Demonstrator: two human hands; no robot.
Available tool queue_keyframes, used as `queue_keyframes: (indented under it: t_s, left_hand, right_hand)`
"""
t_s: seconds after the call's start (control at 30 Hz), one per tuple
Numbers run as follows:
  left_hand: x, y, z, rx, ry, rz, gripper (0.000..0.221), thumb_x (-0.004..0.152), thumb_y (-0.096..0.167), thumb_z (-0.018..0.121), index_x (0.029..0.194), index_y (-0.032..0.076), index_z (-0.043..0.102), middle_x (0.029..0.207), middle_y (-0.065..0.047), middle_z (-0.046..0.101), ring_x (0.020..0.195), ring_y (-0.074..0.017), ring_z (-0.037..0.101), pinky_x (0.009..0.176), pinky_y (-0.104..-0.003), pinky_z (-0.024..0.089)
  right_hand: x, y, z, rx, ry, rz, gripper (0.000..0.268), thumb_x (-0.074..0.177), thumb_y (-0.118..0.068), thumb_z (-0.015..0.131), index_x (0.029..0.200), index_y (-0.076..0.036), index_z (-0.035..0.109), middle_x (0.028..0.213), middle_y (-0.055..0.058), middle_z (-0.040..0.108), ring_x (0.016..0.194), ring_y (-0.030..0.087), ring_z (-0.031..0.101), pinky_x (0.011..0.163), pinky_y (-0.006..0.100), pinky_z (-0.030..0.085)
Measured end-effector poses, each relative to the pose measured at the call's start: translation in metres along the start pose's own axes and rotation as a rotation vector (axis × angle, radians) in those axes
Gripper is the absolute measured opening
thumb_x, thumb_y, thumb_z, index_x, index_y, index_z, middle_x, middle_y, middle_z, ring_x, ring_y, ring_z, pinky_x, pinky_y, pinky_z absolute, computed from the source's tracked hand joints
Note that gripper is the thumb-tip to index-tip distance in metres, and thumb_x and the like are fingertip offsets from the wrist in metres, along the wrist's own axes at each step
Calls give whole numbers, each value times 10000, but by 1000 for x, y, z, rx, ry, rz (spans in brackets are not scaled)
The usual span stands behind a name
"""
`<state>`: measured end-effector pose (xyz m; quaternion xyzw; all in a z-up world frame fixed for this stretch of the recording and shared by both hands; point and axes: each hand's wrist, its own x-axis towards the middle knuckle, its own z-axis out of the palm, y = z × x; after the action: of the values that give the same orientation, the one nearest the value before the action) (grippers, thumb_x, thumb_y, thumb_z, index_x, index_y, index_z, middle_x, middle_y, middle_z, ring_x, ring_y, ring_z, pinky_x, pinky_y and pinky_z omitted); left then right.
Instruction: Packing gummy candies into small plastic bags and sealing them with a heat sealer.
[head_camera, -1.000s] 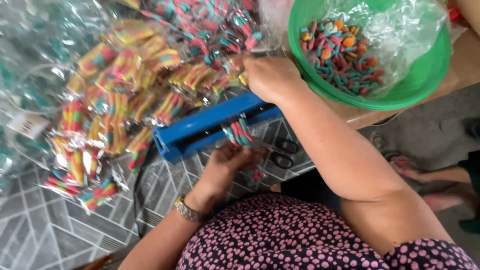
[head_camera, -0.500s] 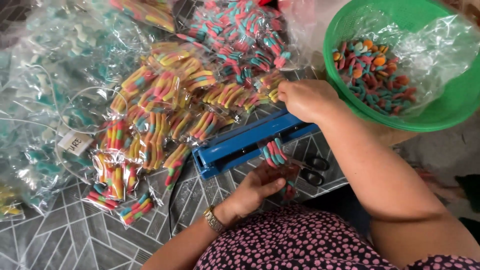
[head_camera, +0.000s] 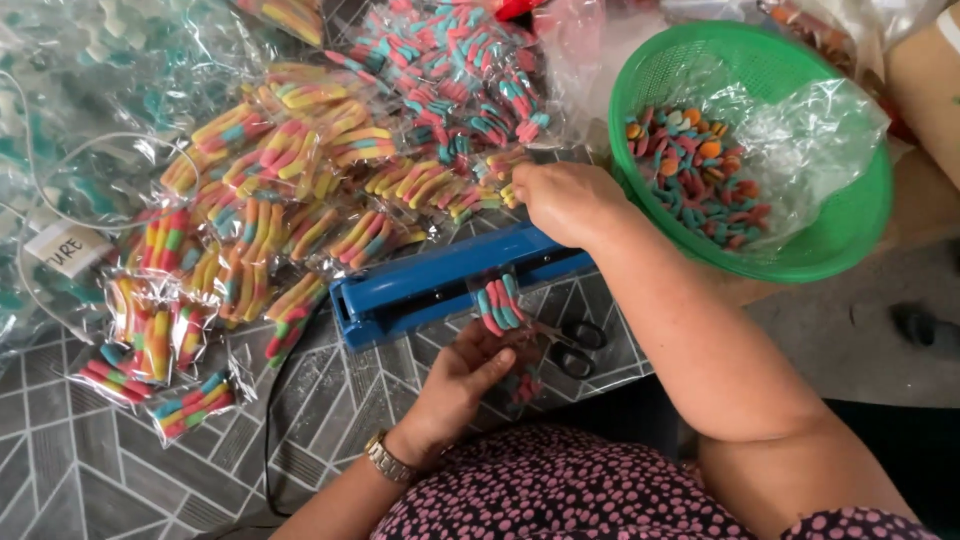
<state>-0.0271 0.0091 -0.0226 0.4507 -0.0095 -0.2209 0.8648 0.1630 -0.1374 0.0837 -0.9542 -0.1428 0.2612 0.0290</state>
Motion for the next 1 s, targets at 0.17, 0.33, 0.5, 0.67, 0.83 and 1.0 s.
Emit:
queue_keyframes:
  t_s: [0.17,0.33,0.5,0.67,0.83,1.0]
  left_hand:
    - [5,-3,-6,-26,71,-24,381,947,98,641,1289,-68,622,1318,-213,692,1163,-326,715,1026,-402,588]
    - [9,10,-12,-30,-8,-79,525,920,165,684,1396,-16,555,1422,-188,643,1286,-323,646,1116,-431,517]
    - [18,22,-12,33,-32,-174,541,907,223,683,1390,-6,606,1403,-172,681,1227,-321,697,1055,-423,563]
    - [16,27,-11,-4,-143,-173,577,917,219,697,1425,-17,560,1446,-189,631,1281,-320,656,1111,-442,513]
    - [15,19,-21,-54,-208,-144,599,938,196,709,1466,32,480,1513,-196,553,1392,-348,554,1188,-466,434]
    - [15,19,-24,10,-230,-120,643,920,265,738,1466,52,474,1521,-194,542,1388,-369,553,1173,-496,456]
  right_hand:
    - [-3,2,2,40,26,-6,293,1134,-255,349,998,-137,580,668,17,489,560,205,448,551,406,358]
    - [3,9,10,41,122,-86,321,1143,-247,332,956,-148,573,640,-4,500,523,187,449,521,395,383]
    - [9,16,15,46,147,-124,305,1116,-257,355,924,-195,583,704,-2,596,589,223,531,555,428,402]
    - [6,16,17,53,123,-132,325,1126,-256,336,884,-185,541,678,-18,530,566,201,464,545,418,372]
    - [11,15,14,69,34,-81,309,1146,-286,338,911,-182,509,653,-11,452,549,195,360,560,432,315]
    - [0,4,4,53,97,-39,307,1143,-306,353,969,-186,575,713,-4,603,585,210,528,562,422,406]
